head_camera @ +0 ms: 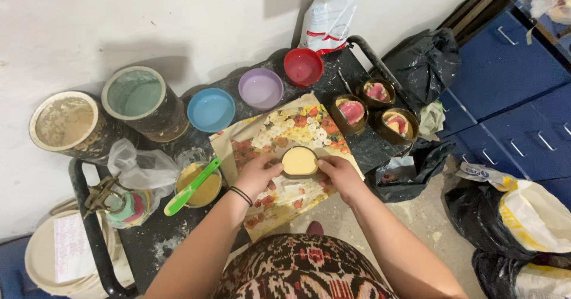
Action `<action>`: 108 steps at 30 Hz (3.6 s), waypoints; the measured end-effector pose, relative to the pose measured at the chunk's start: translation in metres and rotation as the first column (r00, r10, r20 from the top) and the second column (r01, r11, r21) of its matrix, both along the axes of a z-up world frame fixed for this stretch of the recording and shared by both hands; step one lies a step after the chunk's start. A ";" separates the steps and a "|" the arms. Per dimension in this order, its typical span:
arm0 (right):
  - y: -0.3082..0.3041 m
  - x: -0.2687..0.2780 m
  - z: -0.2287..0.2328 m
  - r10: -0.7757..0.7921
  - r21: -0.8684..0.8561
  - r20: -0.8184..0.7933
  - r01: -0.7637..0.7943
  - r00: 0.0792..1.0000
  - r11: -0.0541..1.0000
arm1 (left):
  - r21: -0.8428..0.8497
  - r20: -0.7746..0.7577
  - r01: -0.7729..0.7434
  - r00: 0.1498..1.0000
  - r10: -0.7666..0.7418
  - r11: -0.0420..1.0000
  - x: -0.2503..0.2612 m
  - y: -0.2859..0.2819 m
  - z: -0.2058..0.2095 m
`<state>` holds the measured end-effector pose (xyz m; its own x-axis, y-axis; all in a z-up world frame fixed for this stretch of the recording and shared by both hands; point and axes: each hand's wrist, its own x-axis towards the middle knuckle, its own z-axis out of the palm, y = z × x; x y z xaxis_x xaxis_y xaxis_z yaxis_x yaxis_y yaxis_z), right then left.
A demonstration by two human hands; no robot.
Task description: The person scoops a yellow powder from a container into a small bowl using a green spatula, then adds water from a purple bowl and mixes the contents. The person repeatedly scoops more powder and mixes it into the bowl.
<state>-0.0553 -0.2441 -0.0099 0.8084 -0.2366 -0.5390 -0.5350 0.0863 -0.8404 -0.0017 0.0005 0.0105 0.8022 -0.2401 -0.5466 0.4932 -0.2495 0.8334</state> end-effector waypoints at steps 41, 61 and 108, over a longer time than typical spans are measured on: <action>0.001 0.000 0.003 0.051 -0.052 0.005 -0.050 0.999 0.997 | 0.031 -0.011 0.050 0.999 -0.050 0.998 -0.002 0.003 -0.006; -0.003 0.007 -0.009 0.071 -0.030 0.014 -0.070 0.997 0.997 | -0.026 -0.031 0.060 0.998 -0.061 0.998 0.001 0.002 -0.009; 0.196 0.025 0.059 0.895 -0.894 -0.446 0.050 0.005 -0.446 | 0.865 0.493 -0.271 0.618 -0.612 0.423 -0.041 0.146 0.002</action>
<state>-0.0300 -0.0476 0.0488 0.5305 0.8386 -0.1237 0.8409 -0.5022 0.2015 -0.0432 0.1462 0.0129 0.9643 -0.2276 0.1355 -0.2426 -0.9642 0.1068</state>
